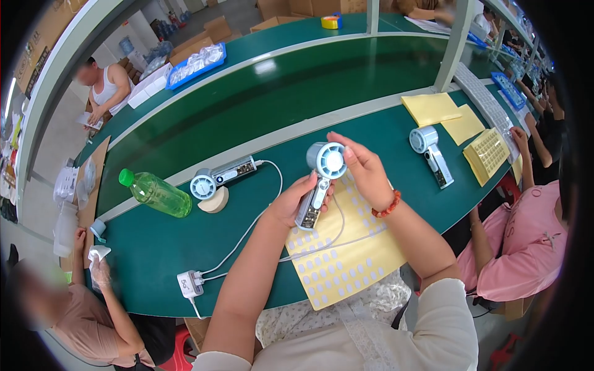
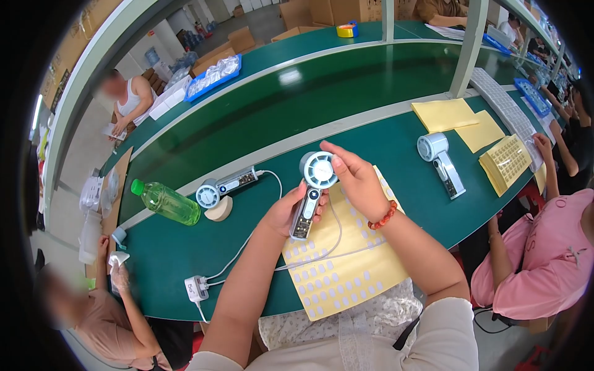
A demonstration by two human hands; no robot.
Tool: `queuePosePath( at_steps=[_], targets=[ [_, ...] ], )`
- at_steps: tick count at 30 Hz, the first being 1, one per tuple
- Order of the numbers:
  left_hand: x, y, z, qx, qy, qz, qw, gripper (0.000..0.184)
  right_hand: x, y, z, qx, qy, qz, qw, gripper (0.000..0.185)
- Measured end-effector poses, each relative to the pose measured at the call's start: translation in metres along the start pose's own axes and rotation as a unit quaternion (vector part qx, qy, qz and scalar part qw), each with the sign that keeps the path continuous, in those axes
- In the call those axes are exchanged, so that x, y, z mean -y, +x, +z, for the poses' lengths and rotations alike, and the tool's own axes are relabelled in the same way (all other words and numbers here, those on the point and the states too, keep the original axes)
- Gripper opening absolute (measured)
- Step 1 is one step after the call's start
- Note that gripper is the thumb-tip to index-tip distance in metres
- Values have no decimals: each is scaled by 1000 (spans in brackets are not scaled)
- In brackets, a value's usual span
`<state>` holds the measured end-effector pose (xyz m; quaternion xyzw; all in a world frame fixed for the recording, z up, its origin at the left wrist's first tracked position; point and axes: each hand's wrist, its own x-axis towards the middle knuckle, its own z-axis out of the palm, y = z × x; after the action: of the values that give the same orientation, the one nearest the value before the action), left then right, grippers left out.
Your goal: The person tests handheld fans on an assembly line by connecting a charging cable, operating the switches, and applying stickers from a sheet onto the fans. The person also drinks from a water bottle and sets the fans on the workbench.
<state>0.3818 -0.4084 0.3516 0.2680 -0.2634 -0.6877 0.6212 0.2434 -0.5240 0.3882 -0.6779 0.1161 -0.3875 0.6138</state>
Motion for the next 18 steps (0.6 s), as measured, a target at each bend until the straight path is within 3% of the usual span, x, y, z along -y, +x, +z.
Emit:
queuePosePath(
  at_steps=[2, 4, 5, 8, 10, 12, 18],
  targets=[
    [0, 0, -5, 22, -16, 21, 999, 44, -2, -1, 2, -41, -8, -4, 999, 31],
    [4, 5, -2, -2, -31, 105, 994, 45, 0, -3, -1, -68, -58, 17, 996, 28],
    [5, 7, 0, -13, -41, 149, 988, 46, -3, -4, -1, -47, -110, -25, 993, 26],
    [-1, 5, -3, -23, -47, 146, 988, 53, 11, -15, 8, 158, -185, 118, 963, 38],
    [-1, 6, -7, -26, -27, 131, 991, 59, 22, -23, 24, 196, -316, 58, 927, 44],
    [-3, 6, -10, 7, -43, 95, 995, 60, 20, -24, 30, 167, -331, 58, 927, 42],
    [-4, 14, -10, -14, -96, 137, 986, 58, 27, -5, 30, 143, -354, 125, 916, 33]
  ],
)
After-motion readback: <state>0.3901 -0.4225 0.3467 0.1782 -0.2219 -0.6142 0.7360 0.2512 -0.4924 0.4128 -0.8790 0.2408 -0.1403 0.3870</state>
